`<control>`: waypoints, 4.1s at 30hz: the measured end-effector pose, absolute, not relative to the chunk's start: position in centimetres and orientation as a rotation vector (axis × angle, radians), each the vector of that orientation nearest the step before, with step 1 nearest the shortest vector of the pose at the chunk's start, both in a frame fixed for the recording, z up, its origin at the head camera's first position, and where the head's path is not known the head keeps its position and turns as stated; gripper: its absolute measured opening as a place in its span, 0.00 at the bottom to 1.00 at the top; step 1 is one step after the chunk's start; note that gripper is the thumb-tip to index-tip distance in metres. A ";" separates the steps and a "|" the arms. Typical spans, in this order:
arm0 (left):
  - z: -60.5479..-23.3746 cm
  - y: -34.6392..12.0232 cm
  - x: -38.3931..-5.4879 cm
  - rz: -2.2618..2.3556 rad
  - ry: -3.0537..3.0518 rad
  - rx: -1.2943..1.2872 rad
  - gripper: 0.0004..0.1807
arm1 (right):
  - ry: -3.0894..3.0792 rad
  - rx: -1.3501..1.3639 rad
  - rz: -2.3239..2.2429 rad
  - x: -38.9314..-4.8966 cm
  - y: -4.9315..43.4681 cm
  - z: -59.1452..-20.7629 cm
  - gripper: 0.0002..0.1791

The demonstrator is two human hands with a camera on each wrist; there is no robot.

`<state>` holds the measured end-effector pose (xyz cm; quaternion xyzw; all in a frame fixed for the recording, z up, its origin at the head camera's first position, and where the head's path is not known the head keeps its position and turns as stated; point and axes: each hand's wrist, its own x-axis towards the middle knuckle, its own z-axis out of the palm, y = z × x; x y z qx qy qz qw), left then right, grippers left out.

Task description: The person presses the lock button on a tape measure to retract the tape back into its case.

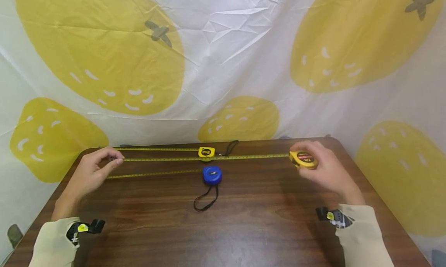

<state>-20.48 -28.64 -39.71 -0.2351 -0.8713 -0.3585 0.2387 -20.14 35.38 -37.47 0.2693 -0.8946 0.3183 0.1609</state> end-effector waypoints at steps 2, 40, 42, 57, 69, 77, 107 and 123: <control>-39.6 -28.7 -20.4 -0.978 -2.387 -0.642 0.09 | -2.530 0.816 0.871 -20.2 35.3 -37.3 0.35; -39.8 -29.3 -20.2 -1.005 -2.388 -0.629 0.06 | -2.531 1.161 0.690 -19.3 35.3 -35.8 0.32; -39.8 -29.3 -20.2 -1.009 -2.389 -0.629 0.06 | -2.525 1.167 0.675 -19.3 35.3 -35.8 0.32; -39.8 -29.3 -20.2 -1.001 -2.397 -0.626 0.08 | -2.532 1.193 0.644 -19.2 35.4 -35.8 0.32; -39.7 -29.7 -20.1 -0.997 -2.369 -0.608 0.08 | -2.507 1.153 0.589 -19.1 36.2 -35.9 0.30; -39.7 -29.7 -20.0 -1.008 -2.393 -0.584 0.07 | -2.498 1.113 0.631 -18.8 36.1 -35.4 0.31; -39.5 -29.4 -20.1 -0.986 -2.471 -0.585 0.06 | -2.601 0.916 0.769 -18.4 35.6 -35.4 0.34; -39.1 -28.7 -20.0 -0.980 -2.462 -0.651 0.07 | -2.540 0.944 0.776 -18.6 34.8 -35.5 0.38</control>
